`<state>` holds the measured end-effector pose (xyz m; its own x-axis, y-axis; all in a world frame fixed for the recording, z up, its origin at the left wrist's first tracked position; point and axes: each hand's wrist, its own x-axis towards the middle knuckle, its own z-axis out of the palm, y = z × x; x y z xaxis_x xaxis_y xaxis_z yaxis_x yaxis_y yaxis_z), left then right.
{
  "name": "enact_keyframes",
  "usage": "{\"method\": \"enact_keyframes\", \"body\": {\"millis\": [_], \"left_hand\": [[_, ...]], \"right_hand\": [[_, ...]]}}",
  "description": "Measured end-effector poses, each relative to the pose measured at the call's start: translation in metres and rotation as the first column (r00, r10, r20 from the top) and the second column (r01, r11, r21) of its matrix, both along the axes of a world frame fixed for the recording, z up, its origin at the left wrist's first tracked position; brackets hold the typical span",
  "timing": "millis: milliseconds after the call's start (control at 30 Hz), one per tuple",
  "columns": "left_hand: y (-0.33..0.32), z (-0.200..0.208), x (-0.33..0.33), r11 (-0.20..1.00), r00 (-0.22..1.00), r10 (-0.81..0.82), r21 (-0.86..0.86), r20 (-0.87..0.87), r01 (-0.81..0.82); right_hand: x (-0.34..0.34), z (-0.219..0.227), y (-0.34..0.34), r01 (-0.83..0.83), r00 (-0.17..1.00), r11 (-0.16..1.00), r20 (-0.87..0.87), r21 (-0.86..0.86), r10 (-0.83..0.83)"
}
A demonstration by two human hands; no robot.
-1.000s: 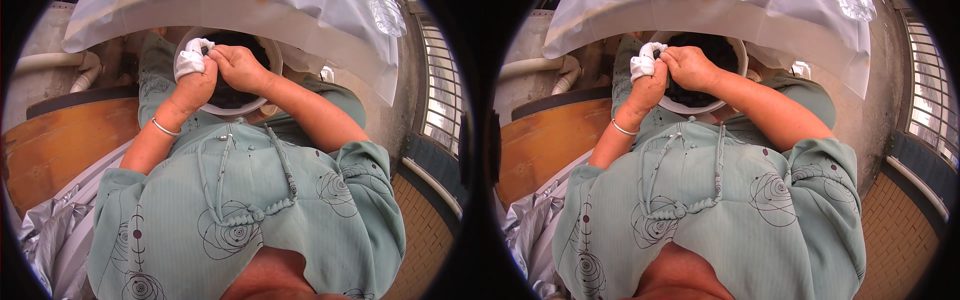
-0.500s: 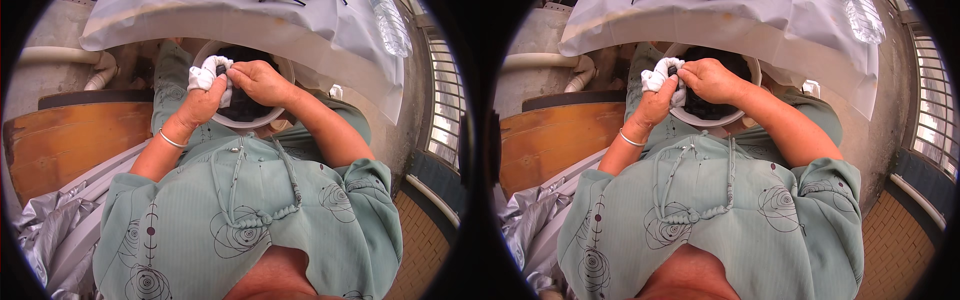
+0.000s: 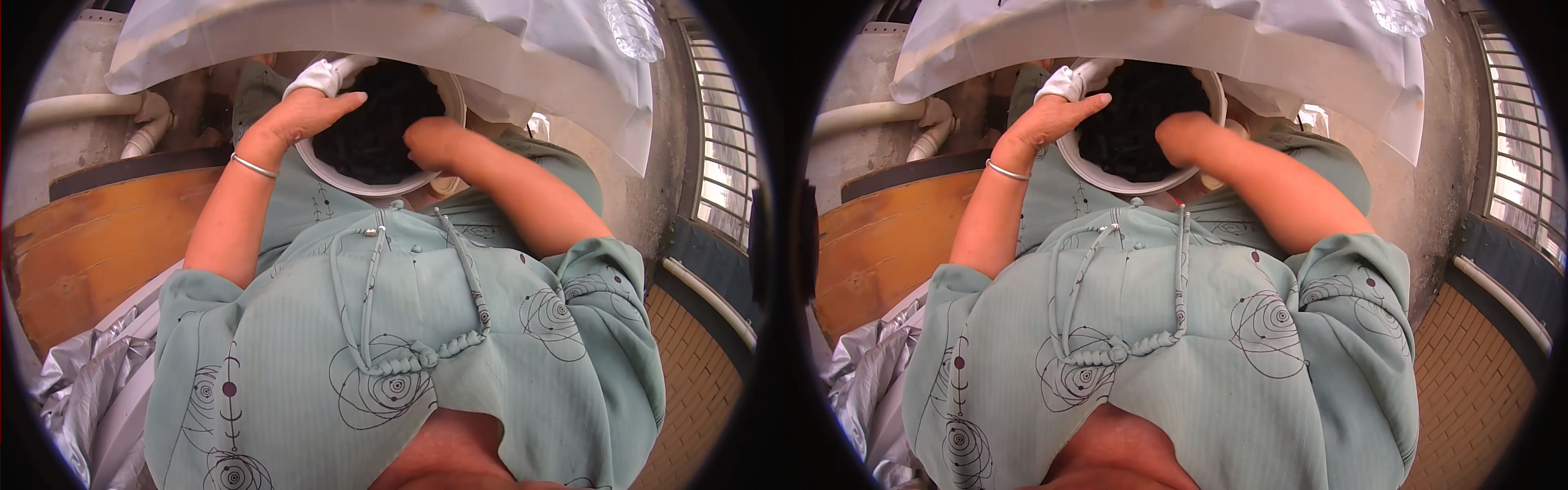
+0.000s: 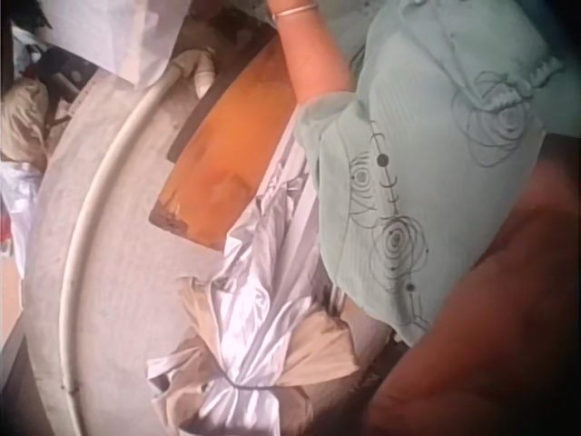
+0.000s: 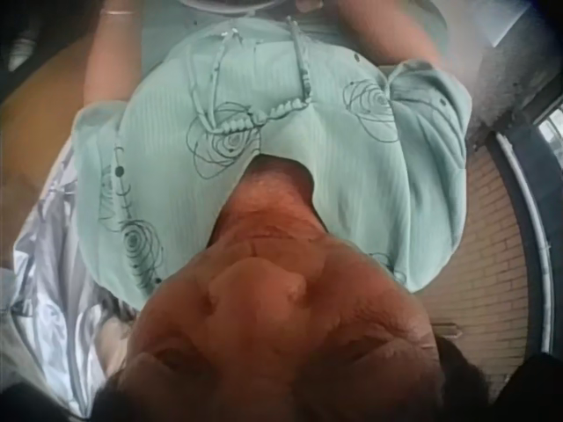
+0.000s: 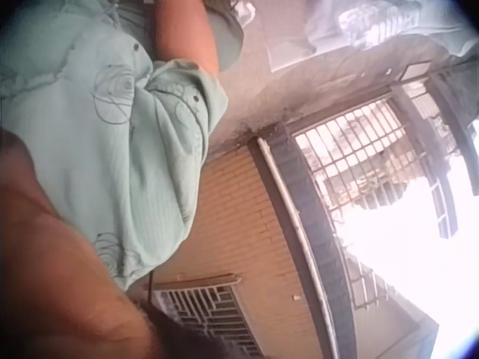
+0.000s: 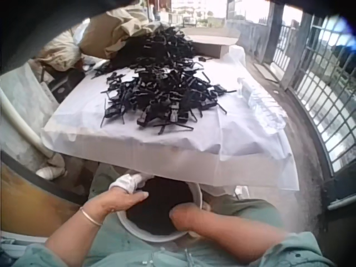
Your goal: Inspecting and cleaning small black plastic components with a cloth before placing them into a collection bin.
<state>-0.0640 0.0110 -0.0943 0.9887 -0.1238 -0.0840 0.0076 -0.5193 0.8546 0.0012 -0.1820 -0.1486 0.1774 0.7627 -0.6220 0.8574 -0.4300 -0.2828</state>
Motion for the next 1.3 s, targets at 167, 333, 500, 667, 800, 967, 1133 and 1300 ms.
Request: {"method": "enact_keyframes", "body": {"millis": [167,333,500,667,800,967,1133,1300], "left_hand": [[-0.001,-0.053,-0.025,0.861,0.982,0.186,0.489,-0.045,-0.140],[-0.037,-0.080,-0.007,0.819,0.921,0.359,0.524,-0.150,-0.234],[-0.053,-0.085,0.041,0.870,0.968,0.181,0.488,-0.171,-0.076],[-0.053,-0.114,0.056,0.914,0.986,0.112,0.402,-0.126,-0.052],[-0.045,-0.044,0.048,0.921,0.856,0.201,0.390,-0.476,0.000],[-0.006,-0.017,-0.003,0.925,0.971,0.229,0.296,0.065,-0.238],[-0.036,0.021,-0.039,0.797,0.835,0.436,-0.286,-0.336,-0.531],[-0.029,0.032,-0.055,0.267,0.852,0.220,-0.811,-0.475,-0.521]], "right_hand": [[-0.026,-0.041,-0.001,0.071,0.989,0.960,0.105,0.269,-0.103],[-0.019,-0.035,0.005,0.012,0.995,0.971,0.090,0.238,-0.034],[-0.005,-0.037,-0.004,0.185,0.980,0.965,0.032,0.185,-0.195],[0.003,0.004,0.001,0.202,0.979,0.960,-0.025,0.192,-0.201],[0.008,0.023,-0.004,0.148,0.986,0.964,-0.104,0.223,-0.128],[0.023,0.047,0.002,0.328,0.943,0.812,-0.124,0.483,-0.308],[0.011,0.069,0.011,0.113,0.971,0.547,0.024,0.830,-0.237],[-0.002,0.087,0.013,-0.022,0.998,0.421,0.048,0.907,-0.051]]}}
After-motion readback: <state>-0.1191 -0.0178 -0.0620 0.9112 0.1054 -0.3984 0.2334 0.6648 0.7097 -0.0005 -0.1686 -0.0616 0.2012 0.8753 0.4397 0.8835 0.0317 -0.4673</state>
